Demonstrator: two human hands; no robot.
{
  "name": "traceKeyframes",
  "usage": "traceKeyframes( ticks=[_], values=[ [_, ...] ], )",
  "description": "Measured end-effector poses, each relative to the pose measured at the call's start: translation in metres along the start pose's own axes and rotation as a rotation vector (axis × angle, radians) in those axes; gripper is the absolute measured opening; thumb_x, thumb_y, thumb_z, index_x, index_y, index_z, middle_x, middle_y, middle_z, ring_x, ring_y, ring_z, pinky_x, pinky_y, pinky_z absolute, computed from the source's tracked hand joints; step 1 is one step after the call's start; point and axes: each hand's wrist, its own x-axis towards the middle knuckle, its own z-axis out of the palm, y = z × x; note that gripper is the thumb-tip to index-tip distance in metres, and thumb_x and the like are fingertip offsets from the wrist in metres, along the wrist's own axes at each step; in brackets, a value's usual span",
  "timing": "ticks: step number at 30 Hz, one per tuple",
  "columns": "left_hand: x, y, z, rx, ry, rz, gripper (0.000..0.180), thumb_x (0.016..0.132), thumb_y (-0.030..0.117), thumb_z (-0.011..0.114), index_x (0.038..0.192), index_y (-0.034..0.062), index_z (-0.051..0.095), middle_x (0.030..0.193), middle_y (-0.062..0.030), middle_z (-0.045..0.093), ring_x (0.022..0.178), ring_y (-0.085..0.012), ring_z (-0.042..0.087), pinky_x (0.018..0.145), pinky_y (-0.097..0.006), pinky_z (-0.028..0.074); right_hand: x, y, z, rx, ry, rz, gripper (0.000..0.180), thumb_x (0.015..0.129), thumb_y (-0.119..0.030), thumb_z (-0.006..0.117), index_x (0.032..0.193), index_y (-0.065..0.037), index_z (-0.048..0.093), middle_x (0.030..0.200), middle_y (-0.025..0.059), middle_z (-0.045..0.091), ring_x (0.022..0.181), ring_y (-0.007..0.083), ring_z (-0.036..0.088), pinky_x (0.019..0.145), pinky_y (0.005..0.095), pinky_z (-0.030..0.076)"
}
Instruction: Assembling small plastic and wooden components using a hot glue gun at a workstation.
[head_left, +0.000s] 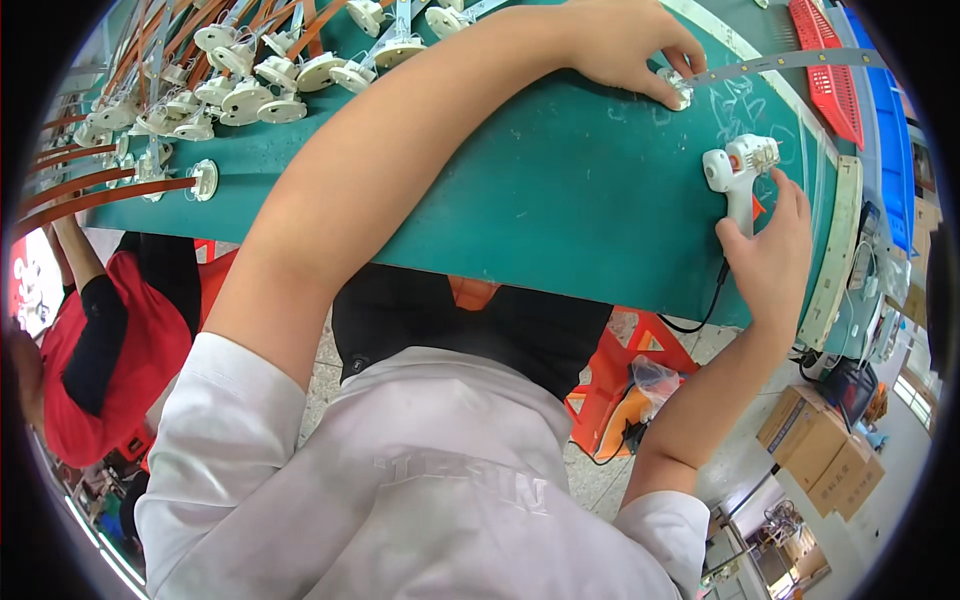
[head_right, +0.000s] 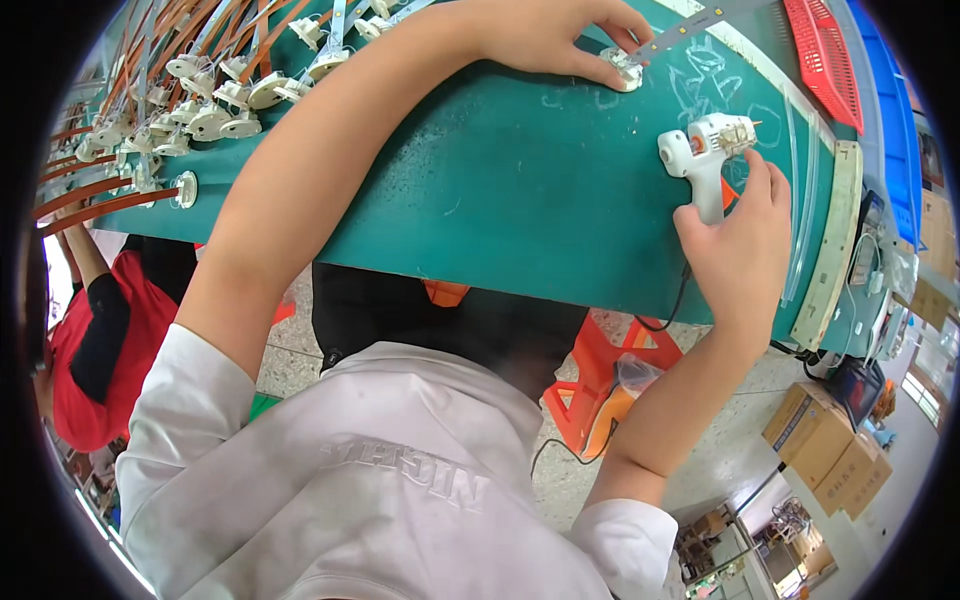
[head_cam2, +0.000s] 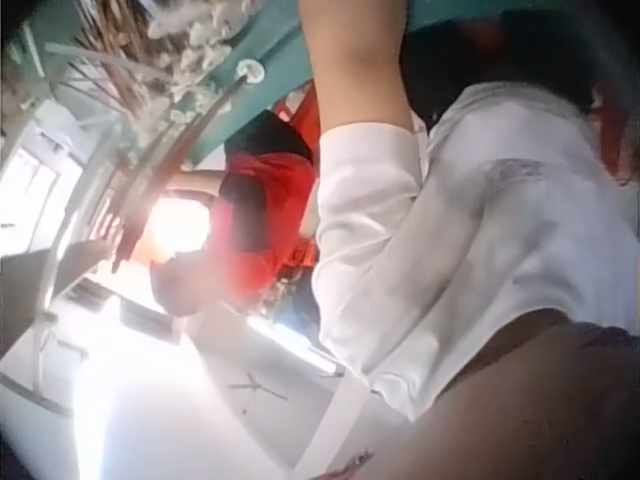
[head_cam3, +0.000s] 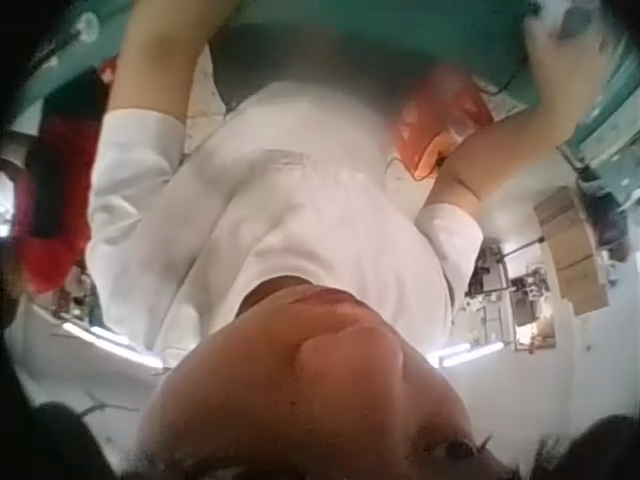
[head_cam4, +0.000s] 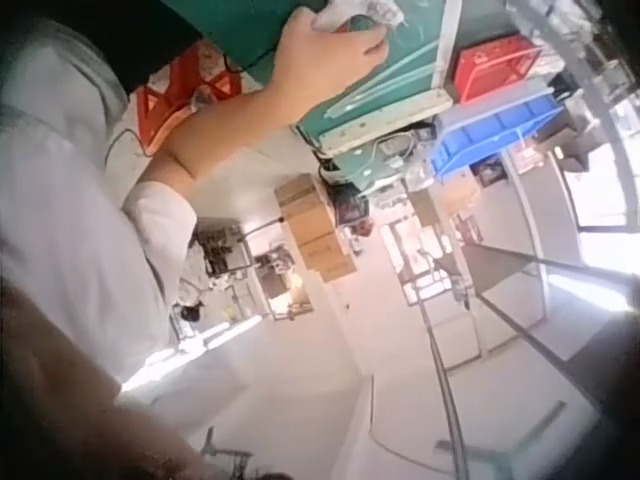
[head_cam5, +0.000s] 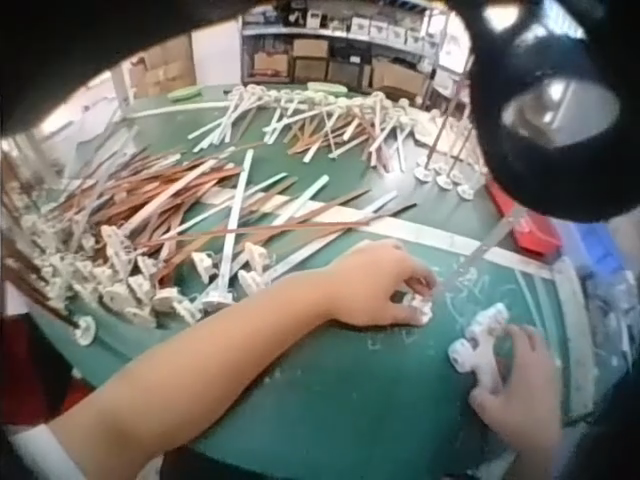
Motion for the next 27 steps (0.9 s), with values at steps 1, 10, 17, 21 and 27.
traceKeyframes(
  ticks=[1,10,17,21,27],
  values=[
    [-0.001,-0.001,0.001,0.0,-0.008,-0.005,0.043,0.079,0.031,0.079,0.113,0.0056,0.07,0.102,-0.0106,0.075,0.101,-0.0304,0.065,0.092,-0.041,0.049,-0.001,0.0,0.003,0.008,-0.005,0.002,0.068,0.073,-0.018,0.072,0.135,0.002,0.054,0.129,0.0183,0.059,0.118,0.0348,0.059,0.1,0.0419,0.047],
    [0.001,0.0,0.004,-0.077,0.008,-0.02,0.045,0.08,0.031,0.078,0.115,0.0038,0.069,0.106,-0.0116,0.075,0.099,-0.0322,0.065,0.092,-0.042,0.049,0.014,-0.055,0.022,0.002,0.263,-0.279,0.048,0.079,-0.012,0.072,0.127,-0.017,0.067,0.125,0.0143,0.055,0.105,0.0309,0.054,0.095,0.0417,0.047],
    [0.0,-0.001,0.003,-0.021,0.011,-0.005,0.046,0.078,0.029,0.079,0.115,0.0047,0.07,0.106,-0.0105,0.075,0.101,-0.0317,0.064,0.094,-0.042,0.048,0.018,-0.053,0.015,-0.059,0.234,-0.34,0.049,0.078,-0.011,0.072,0.126,-0.019,0.067,0.127,0.0164,0.055,0.109,0.0341,0.054,0.095,0.0429,0.047],
    [0.001,0.003,0.001,-0.063,0.004,-0.018,0.045,0.076,0.027,0.08,0.114,0.0058,0.07,0.107,-0.0102,0.074,0.102,-0.0315,0.064,0.094,-0.041,0.048,-0.003,-0.036,-0.009,-0.076,0.275,-0.224,0.047,0.078,-0.013,0.071,0.124,-0.013,0.067,0.128,0.0179,0.057,0.111,0.0359,0.058,0.093,0.0446,0.049],
    [-0.004,-0.001,0.004,-0.024,0.037,-0.016,0.045,0.074,0.027,0.081,0.112,0.0065,0.071,0.106,-0.0091,0.075,0.101,-0.0307,0.065,0.094,-0.041,0.048,-0.003,-0.016,0.013,-0.086,-0.001,0.091,0.057,0.072,-0.017,0.072,0.125,0.002,0.063,0.122,0.0215,0.063,0.105,0.0389,0.064,0.092,0.0456,0.051]
  ],
)
